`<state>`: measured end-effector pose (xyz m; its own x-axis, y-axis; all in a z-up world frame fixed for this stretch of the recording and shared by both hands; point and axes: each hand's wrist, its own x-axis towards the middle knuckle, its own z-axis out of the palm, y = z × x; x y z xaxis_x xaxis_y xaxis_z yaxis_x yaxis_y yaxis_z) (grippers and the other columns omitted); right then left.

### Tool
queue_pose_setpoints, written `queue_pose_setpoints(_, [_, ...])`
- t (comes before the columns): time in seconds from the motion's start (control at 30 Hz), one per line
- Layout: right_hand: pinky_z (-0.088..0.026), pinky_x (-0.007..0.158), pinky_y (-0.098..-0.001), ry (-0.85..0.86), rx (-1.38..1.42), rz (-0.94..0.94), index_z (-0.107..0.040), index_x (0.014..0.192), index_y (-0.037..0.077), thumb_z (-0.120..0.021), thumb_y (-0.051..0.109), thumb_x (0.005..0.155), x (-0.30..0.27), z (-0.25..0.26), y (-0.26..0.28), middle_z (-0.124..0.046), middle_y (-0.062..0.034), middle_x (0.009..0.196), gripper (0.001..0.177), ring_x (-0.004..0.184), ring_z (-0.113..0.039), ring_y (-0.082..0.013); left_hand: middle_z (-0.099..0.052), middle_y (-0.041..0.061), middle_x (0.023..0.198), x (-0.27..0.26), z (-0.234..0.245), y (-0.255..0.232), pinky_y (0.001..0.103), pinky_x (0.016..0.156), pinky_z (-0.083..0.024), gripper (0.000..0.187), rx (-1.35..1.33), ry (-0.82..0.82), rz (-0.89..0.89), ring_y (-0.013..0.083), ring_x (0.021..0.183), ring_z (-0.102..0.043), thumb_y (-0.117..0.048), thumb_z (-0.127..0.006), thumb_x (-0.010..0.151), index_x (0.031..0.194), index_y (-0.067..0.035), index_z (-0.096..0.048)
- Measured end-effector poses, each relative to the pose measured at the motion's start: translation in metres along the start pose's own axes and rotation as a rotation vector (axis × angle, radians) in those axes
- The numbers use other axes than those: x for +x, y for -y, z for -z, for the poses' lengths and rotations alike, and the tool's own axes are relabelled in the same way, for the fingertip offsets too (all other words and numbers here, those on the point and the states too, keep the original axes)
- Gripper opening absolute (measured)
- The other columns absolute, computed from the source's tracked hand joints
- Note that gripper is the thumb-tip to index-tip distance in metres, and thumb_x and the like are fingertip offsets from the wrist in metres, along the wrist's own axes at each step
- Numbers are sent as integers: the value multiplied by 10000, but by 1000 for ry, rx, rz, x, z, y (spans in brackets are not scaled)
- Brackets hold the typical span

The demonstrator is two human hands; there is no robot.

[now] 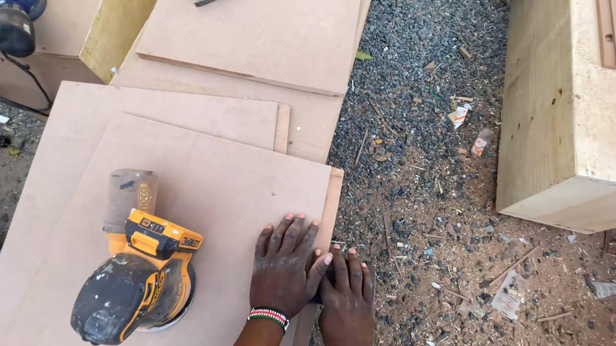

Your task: Sanding the edges and corners of wooden boards manually with sandpaper

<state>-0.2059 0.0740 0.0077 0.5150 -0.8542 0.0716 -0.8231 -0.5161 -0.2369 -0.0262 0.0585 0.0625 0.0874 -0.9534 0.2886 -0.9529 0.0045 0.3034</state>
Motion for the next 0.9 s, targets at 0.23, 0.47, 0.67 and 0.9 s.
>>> queue_pose_setpoints(0.23, [-234,1421,-702,68,-46,-41,-443,1843,281,-758,-65,843,129,1,-54,-409,-176,1896,1104,1748,-320,-501,-694,93,1703,-1,-2,0,584,1384,-335,611,25,-3,-3,343,1641,-565,-586,-578,1185,1627,-197,-742])
queue_pose_setpoints(0.47, [-247,1421,-664,86,-9,-19,-479,1820,237,-719,-39,918,113,14,-45,-429,-195,1897,973,1755,-332,-500,-685,80,1725,-4,-2,-3,566,1374,-338,536,27,-9,30,318,1648,-568,-442,-553,1180,1633,-236,-750])
queue_pose_setpoints(0.67, [-249,1376,-694,85,37,-50,-471,1830,289,-793,197,904,70,6,-31,-362,-174,1930,984,1766,-299,-482,-643,120,1762,-4,0,0,596,1388,-321,661,5,38,18,357,1675,-530,-390,-628,1051,1682,-202,-696])
queue_pose_setpoints(0.9, [-294,1367,-661,41,16,-43,-502,1810,297,-845,322,894,69,-1,-32,-393,-151,1910,979,1735,-359,-463,-647,117,1756,-4,-1,-1,587,1395,-313,684,18,28,13,346,1675,-533,-408,-658,1015,1663,-197,-708])
